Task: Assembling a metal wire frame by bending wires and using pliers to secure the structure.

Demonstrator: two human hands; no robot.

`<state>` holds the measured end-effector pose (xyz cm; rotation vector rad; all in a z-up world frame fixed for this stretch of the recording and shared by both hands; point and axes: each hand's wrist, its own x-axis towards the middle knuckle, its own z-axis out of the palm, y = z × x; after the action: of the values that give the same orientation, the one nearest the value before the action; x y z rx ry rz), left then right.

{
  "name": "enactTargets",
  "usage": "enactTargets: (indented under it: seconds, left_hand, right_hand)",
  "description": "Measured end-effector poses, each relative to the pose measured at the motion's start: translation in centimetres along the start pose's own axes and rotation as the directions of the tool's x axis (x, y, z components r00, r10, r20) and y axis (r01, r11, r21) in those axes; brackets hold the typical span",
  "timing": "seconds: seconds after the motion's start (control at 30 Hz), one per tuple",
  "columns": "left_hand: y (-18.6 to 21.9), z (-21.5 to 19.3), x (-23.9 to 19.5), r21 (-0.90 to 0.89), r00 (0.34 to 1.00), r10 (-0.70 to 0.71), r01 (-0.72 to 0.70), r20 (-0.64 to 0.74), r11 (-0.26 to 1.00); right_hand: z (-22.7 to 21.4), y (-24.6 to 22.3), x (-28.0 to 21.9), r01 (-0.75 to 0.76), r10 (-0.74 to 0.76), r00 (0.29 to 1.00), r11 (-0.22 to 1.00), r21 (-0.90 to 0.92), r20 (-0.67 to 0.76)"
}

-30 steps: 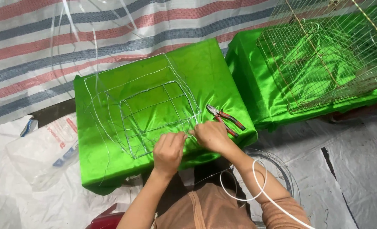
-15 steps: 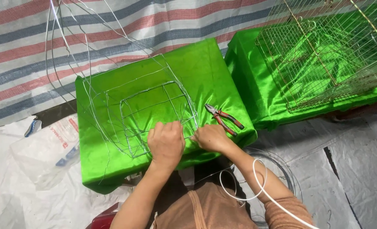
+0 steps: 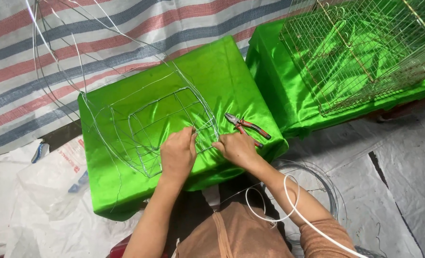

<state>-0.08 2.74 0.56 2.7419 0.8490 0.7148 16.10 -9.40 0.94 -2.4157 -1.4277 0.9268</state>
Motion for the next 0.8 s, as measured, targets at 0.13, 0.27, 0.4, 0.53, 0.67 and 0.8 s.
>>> enactTargets:
  seconds: [0.13, 0.27, 0.4, 0.53, 0.67, 0.8]
  left_hand:
    - [-0.1, -0.7, 0.6, -0.017, 0.999, -0.039, 0.040, 0.017, 0.999]
    - [1.5, -1.9, 0.9, -0.035, 0.998, -0.036, 0.034, -0.051, 0.999]
    - [1.3, -0.9, 0.6, -0.173, 0.983, -0.052, 0.020, -0.178, 0.985]
    - [1.2, -0.4, 0.3, -0.205, 0.975, -0.024, -0.022, -0.221, 0.978]
    - [1.3, 0.9, 0.0, -0.167, 0.968, 0.042, -0.085, -0.248, 0.982]
    - [1.9, 0.0, 0.4, -0.146, 0.977, 0.052, -0.083, -0.206, 0.986]
  right_hand:
    - [1.2, 0.2, -1.0, 0.227, -0.295, 0.750, 0.955, -0.189, -0.592]
    - [1.1, -1.2, 0.9, 0.526, -0.522, 0.011, 0.729, -0.439, -0.853]
    - [-1.2, -4.0, 1.9, 0.458, -0.602, -0.016, 0.705, -0.541, -0.799]
    - [-0.3, -3.7, 3.8, 0.420, -0.622, 0.064, 0.726, -0.544, -0.780]
    - [-0.1, -3.5, 4.9, 0.299, -0.649, 0.195, 0.753, -0.586, -0.735]
    - [-0.3, -2.9, 5.3, 0.285, -0.675, 0.281, 0.738, -0.612, -0.682]
